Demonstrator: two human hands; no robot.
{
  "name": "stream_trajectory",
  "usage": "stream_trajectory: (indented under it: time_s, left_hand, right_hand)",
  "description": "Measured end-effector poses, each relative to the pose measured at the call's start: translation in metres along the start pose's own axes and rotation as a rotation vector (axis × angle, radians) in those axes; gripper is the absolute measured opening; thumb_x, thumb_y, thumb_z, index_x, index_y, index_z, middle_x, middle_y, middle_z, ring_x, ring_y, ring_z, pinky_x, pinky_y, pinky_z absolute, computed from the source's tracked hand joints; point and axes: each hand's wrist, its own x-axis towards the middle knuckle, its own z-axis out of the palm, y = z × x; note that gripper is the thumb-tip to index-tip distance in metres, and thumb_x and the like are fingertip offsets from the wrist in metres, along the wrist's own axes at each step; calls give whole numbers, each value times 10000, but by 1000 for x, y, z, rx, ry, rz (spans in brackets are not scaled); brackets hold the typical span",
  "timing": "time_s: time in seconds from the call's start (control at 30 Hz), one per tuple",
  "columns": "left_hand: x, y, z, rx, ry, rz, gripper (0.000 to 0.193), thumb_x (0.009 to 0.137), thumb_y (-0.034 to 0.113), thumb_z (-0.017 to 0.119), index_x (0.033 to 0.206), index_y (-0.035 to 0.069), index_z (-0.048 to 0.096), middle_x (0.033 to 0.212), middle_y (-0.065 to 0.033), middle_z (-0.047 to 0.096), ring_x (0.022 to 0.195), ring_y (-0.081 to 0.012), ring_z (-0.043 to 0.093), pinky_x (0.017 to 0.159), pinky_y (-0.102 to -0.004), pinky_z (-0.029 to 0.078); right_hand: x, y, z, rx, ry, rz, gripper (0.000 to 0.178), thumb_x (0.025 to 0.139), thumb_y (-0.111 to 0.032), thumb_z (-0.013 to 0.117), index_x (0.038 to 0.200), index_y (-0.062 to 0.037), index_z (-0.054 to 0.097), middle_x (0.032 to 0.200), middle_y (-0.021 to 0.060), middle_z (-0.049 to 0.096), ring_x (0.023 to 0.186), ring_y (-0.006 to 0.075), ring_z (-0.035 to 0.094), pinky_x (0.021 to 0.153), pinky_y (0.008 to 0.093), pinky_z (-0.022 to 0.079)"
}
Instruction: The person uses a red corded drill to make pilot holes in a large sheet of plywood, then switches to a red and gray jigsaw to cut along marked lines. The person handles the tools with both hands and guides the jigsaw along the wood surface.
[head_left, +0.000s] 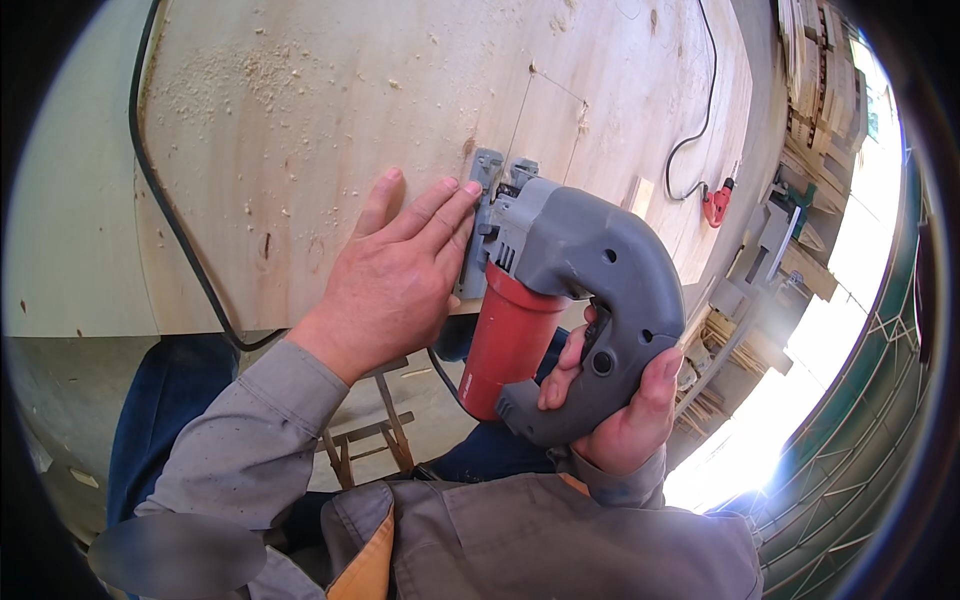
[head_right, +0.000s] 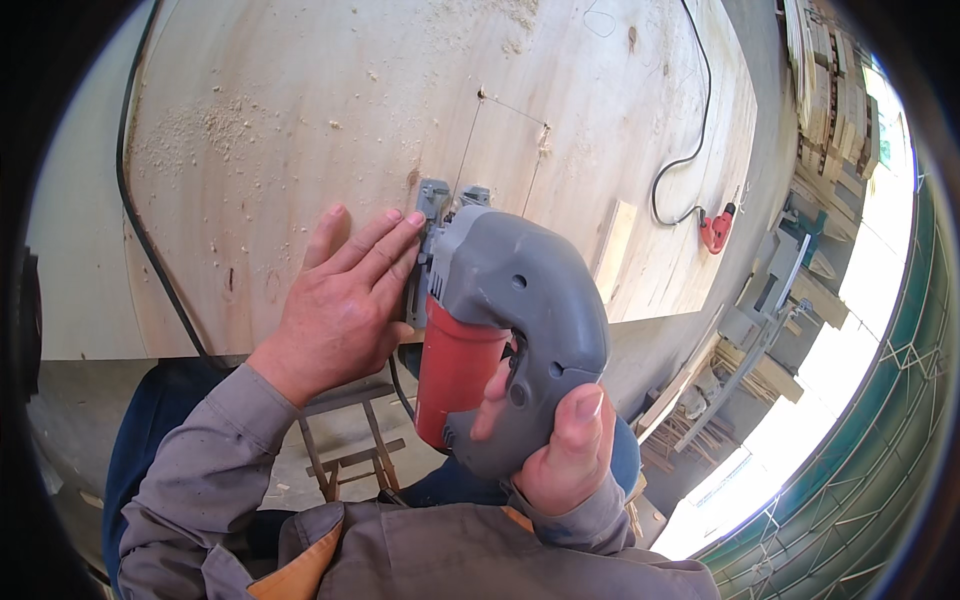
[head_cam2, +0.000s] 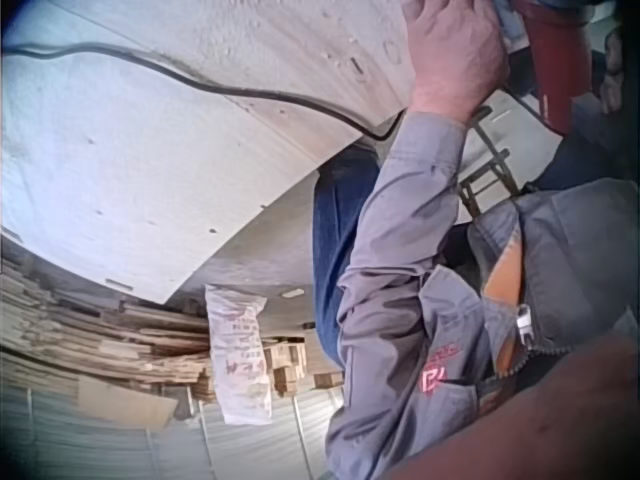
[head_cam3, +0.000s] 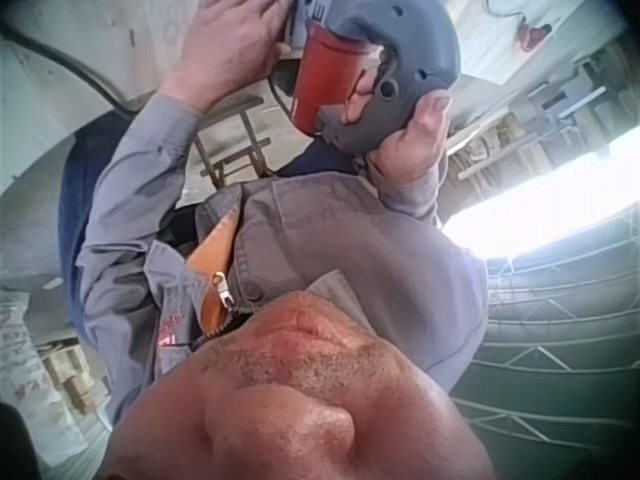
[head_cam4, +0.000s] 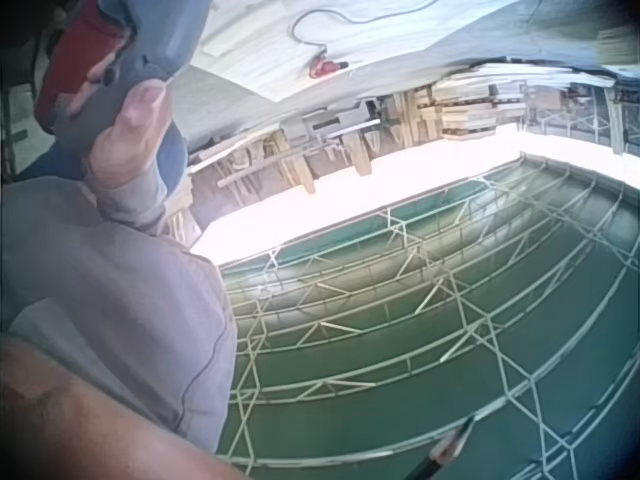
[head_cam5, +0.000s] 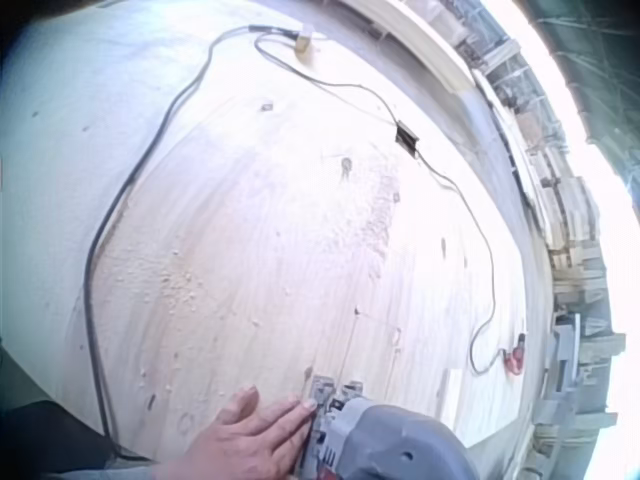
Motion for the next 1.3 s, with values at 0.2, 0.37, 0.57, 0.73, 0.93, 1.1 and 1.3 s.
stream_trajectory:
  time_s: [0.2, 0.37, 0.57, 0.73, 0.93, 1.1, 1.3]
  left_hand:
    - [2, 0, 0, 10, -2, 4, 594, 813, 129, 635, 1383, -36, 618, 1536, -125, 540, 1455, -243, 472, 1258, -573, 215]
    - [3, 0, -3, -6, -12, 3, 613, 801, 132, 647, 1388, -40, 612, 1539, -129, 535, 1457, -246, 470, 1258, -573, 218]
    - [4, 0, -3, -10, -19, 0, 635, 787, 144, 666, 1393, -40, 608, 1542, -130, 531, 1459, -247, 466, 1257, -571, 221]
    - [6, -1, -3, -10, -21, -1, 647, 780, 152, 674, 1394, -40, 607, 1543, -130, 529, 1463, -250, 461, 1256, -571, 223]
    - [7, -3, 0, 55, -33, 5, 808, 694, 283, 811, 1409, -20, 587, 1579, -124, 495, 1473, -266, 451, 1257, -570, 209]
    - [8, -4, -1, 32, -37, 0, 813, 689, 280, 812, 1411, -20, 586, 1577, -124, 497, 1470, -269, 454, 1256, -571, 212]
    - [10, -2, -5, -28, -38, -11, 730, 732, 196, 745, 1403, -49, 594, 1559, -136, 509, 1467, -259, 448, 1254, -570, 226]
  right_hand:
    - [1, -1, -1, -9, -10, 1, 805, 1059, -683, 341, 1352, 57, 460, 966, 158, 635, 645, 221, 651, 622, 366, 569]
    - [3, -3, -2, -8, -24, 11, 807, 1057, -687, 343, 1358, 53, 456, 969, 155, 635, 655, 222, 651, 634, 369, 568]
    - [4, -3, -4, -4, -23, 23, 815, 1052, -696, 349, 1363, 51, 450, 974, 155, 638, 664, 224, 654, 641, 373, 568]
    - [4, -4, -3, 0, -12, 26, 818, 1048, -701, 353, 1360, 49, 454, 982, 155, 639, 668, 224, 654, 646, 375, 569]
    - [7, -6, -5, -15, -32, 25, 818, 1046, -703, 358, 1357, 48, 457, 983, 153, 640, 670, 222, 655, 649, 376, 569]
    - [8, -7, -5, -15, -35, 29, 816, 1046, -702, 361, 1356, 46, 457, 981, 153, 640, 667, 222, 655, 648, 374, 570]
    - [9, -8, -7, -31, -33, 22, 813, 1048, -696, 360, 1356, 49, 457, 976, 156, 640, 659, 222, 656, 644, 372, 571]
